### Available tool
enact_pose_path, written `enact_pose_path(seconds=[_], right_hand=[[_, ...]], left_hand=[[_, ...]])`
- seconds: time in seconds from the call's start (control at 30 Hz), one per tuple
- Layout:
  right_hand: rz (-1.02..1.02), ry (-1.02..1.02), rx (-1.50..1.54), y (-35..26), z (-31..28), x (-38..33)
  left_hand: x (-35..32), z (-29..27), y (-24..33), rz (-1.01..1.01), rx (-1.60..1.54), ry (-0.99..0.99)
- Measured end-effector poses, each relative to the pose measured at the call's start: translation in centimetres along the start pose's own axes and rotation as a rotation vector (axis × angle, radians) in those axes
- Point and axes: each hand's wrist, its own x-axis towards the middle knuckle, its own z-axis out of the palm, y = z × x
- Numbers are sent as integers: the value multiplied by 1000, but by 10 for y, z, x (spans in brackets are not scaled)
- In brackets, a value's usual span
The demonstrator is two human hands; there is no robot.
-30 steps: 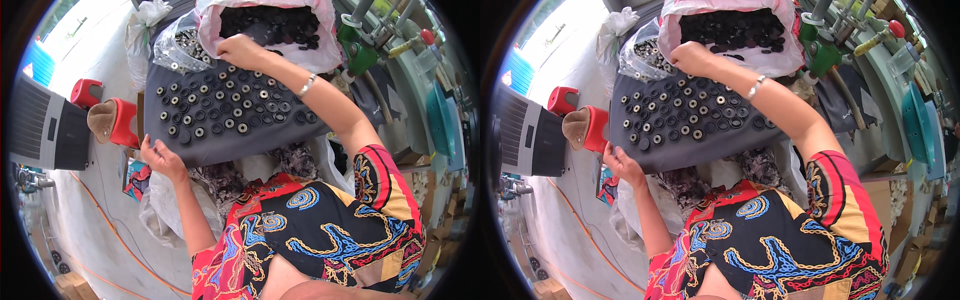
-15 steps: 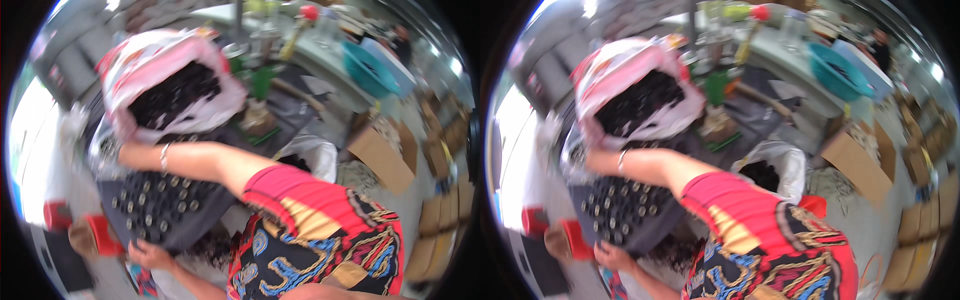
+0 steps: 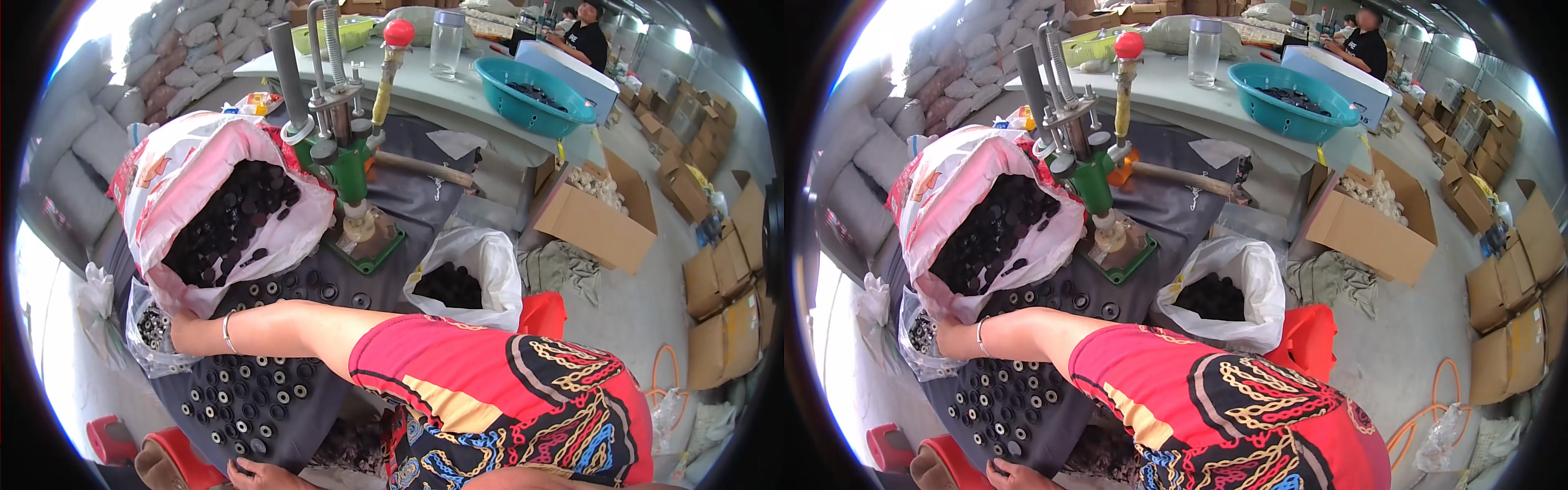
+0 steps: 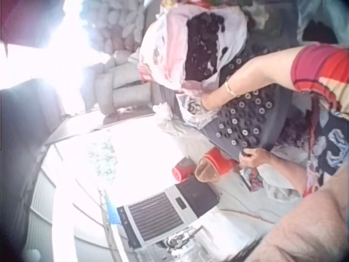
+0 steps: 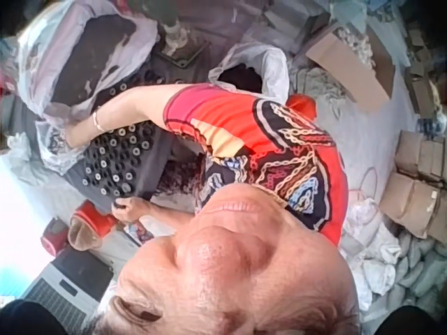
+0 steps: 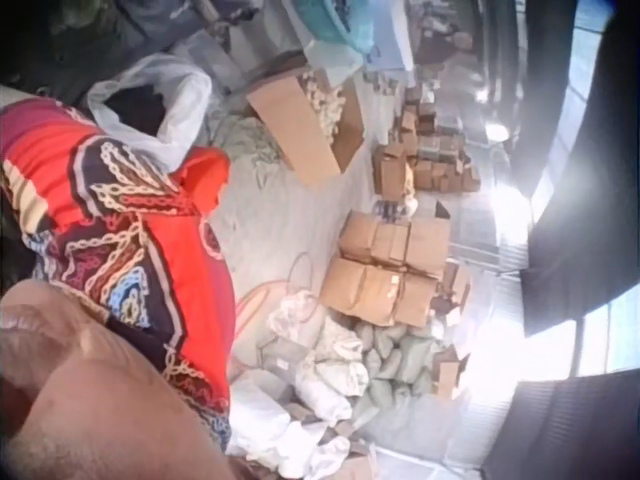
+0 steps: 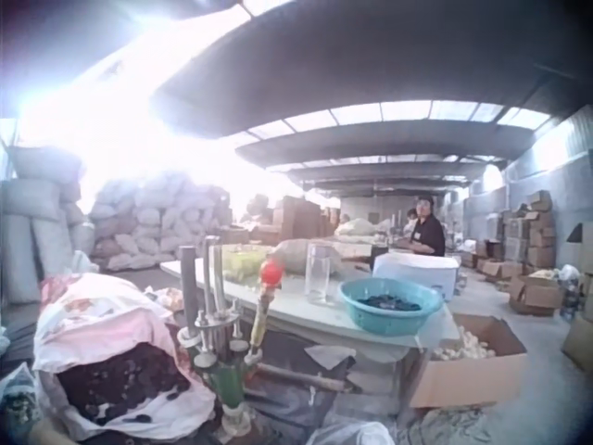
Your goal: The person places black circular snap fastener components onto a gray fabric sheet laid on a workbench. They use a hammer to strike each fastener into place, then move the fabric to align the next position. The process is repeated for multiple fasteners across the fabric.
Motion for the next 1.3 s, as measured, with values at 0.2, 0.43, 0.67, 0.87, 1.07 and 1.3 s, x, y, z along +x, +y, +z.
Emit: enact_pose_path(seconds=[0.2, 0.43, 0.67, 0.87, 1.07, 1.3], right_hand=[[3, -92, 28, -15, -19, -8], [-67, 170, 8, 3, 24, 21], [-119, 355, -12, 18, 16, -36], [-121, 151, 59, 19, -3, -33], [-29, 228, 311, 54, -5, -41], [-57, 547, 713, 108, -28, -140]], left_hand=[[0, -7, -5, -13, 50, 8], [-8, 14, -48, -19, 41, -112], [-10, 17, -36, -72, 2, -109], [-16, 11, -39, -123, -3, -83], [-15, 24, -39, -105, -32, -124], [-15, 21, -40, -136, -9, -128]])
